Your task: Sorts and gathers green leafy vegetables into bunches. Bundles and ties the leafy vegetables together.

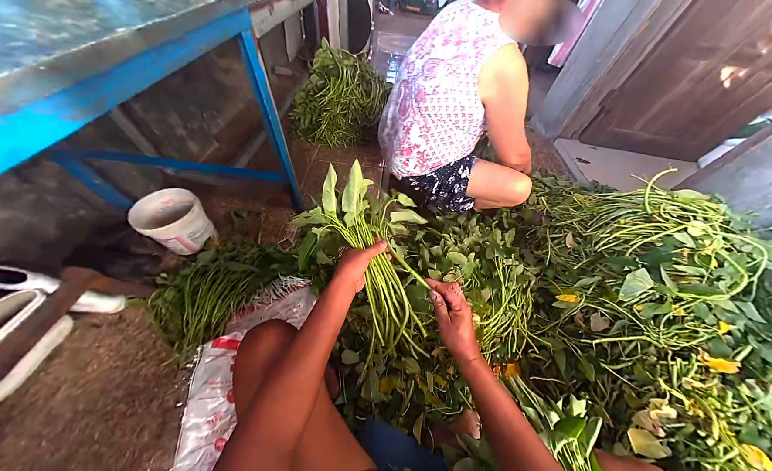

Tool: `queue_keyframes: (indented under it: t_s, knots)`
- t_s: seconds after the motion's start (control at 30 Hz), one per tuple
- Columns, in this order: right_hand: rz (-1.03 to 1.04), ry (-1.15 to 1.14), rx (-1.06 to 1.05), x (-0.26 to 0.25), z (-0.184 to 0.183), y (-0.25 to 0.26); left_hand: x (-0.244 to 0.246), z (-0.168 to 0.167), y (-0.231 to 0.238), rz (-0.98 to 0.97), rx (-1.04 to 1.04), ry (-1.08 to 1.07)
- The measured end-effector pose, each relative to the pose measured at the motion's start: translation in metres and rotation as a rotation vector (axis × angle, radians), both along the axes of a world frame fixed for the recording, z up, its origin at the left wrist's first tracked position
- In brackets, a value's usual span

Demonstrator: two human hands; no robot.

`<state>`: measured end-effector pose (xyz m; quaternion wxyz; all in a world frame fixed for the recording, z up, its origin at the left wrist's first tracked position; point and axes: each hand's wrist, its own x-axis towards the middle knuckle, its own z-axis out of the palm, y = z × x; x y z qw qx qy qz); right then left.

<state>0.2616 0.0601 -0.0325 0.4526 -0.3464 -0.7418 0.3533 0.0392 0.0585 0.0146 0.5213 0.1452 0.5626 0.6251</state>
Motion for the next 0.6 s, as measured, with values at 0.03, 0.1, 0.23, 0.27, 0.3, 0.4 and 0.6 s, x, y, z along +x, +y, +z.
queue_keyframes:
  t_s: [0.03,0.1,0.23,0.27,0.3,0.4,0.6]
  knots:
    - [0.038,-0.001,0.010,0.000,0.002,-0.002,-0.002,-0.001,-0.002,-0.015,-0.003,-0.014]
    - [0.122,-0.025,-0.041,0.003,0.008,-0.003,-0.004,-0.004,-0.005,-0.026,0.017,-0.041]
    - [0.332,-0.043,-0.533,0.005,0.035,-0.004,-0.007,-0.002,-0.011,0.017,0.100,-0.077]
    - [0.360,-0.010,-0.672,0.005,0.039,-0.004,-0.007,-0.001,-0.012,0.011,0.128,-0.081]
    - [0.380,0.051,-0.806,0.004,0.040,-0.004,-0.008,0.000,-0.013,-0.005,0.155,-0.092]
    - [0.424,0.229,-1.075,0.004,0.042,-0.001,-0.007,0.005,-0.017,-0.034,0.205,-0.150]
    - [0.603,0.405,-1.191,-0.003,0.045,-0.006,-0.014,0.007,-0.023,-0.157,0.362,-0.235]
